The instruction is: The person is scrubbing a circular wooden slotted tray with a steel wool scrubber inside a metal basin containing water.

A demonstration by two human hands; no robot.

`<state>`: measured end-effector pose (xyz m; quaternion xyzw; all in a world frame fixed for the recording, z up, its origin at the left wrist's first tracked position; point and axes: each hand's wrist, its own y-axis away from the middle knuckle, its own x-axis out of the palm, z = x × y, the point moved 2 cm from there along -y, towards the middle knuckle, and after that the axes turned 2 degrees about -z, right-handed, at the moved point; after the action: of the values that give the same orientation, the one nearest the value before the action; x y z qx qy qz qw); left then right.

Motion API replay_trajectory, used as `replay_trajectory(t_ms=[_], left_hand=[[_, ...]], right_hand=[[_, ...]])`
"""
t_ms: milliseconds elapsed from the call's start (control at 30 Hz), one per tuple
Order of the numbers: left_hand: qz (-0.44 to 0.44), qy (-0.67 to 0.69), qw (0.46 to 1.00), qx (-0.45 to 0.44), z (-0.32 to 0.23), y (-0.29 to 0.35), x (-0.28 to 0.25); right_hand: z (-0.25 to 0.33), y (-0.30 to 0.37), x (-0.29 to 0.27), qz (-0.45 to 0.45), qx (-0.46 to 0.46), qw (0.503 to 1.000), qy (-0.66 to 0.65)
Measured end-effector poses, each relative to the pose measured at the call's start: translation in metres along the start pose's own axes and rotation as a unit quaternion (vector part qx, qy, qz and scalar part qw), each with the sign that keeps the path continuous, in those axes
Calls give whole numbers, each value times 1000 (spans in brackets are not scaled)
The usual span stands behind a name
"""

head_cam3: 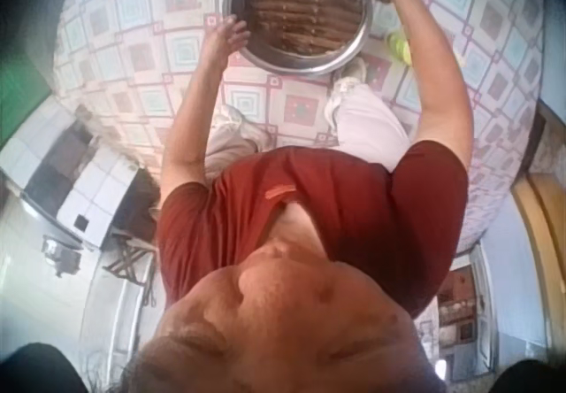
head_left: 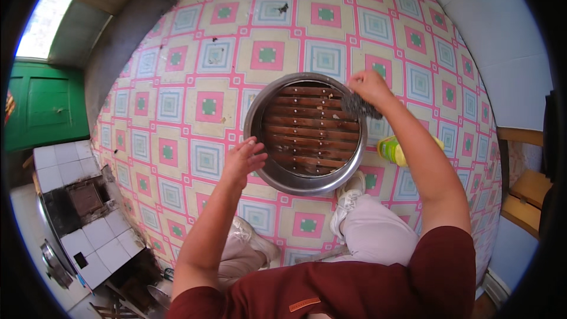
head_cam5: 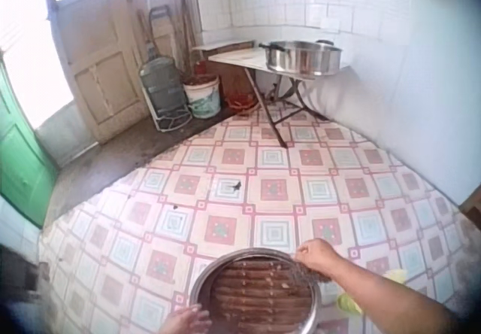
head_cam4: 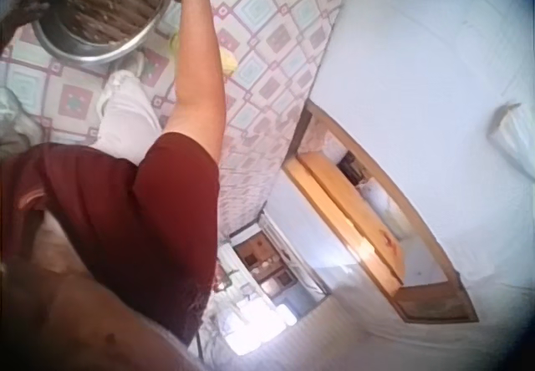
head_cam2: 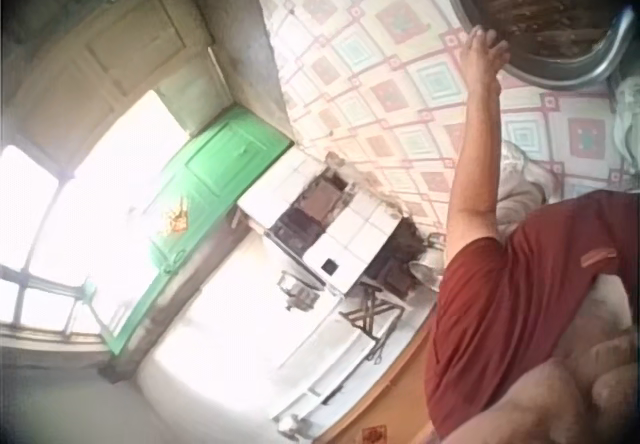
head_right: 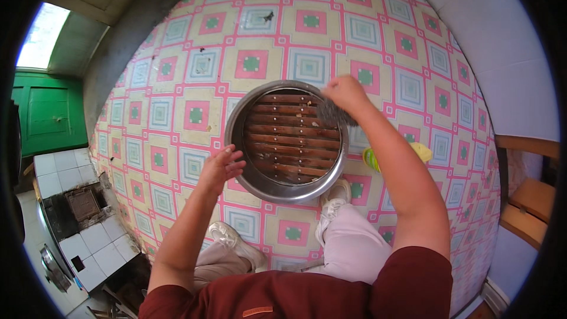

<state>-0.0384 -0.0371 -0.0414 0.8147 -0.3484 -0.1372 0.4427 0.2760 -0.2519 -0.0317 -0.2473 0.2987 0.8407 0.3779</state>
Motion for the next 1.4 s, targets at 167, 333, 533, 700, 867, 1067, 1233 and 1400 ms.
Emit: replay_trajectory(t_ms=[167, 333, 533, 700, 867, 1067, 1233, 1400], left_hand=[[-13, 23, 1000, 4, 26, 35, 4], [-3, 63, 998, 6, 59, 63, 16], [39, -4, 999, 1, 77, 80, 50], [66, -48, 994, 68, 64, 92, 69], [100, -90, 970, 200, 36, 111, 88], [14, -167, 962, 213, 34, 116, 54], [-67, -90, 987, 114, 43, 115, 23], [-107, 8, 994, 31, 68, 125, 8]], right_hand=[[-17, 36, 24, -3, 20, 996, 86], [-26, 42, 36, -20, 92, 992, 88], [-80, 35, 45, -12, 97, 982, -162], [-6, 75, 21, 164, 101, 923, -333], [69, 108, 54, 164, -8, 921, -353], [126, 139, 121, 188, -111, 895, -389], [81, 106, 159, 223, 53, 864, -447], [-50, 33, 156, -68, 210, 851, -476]])
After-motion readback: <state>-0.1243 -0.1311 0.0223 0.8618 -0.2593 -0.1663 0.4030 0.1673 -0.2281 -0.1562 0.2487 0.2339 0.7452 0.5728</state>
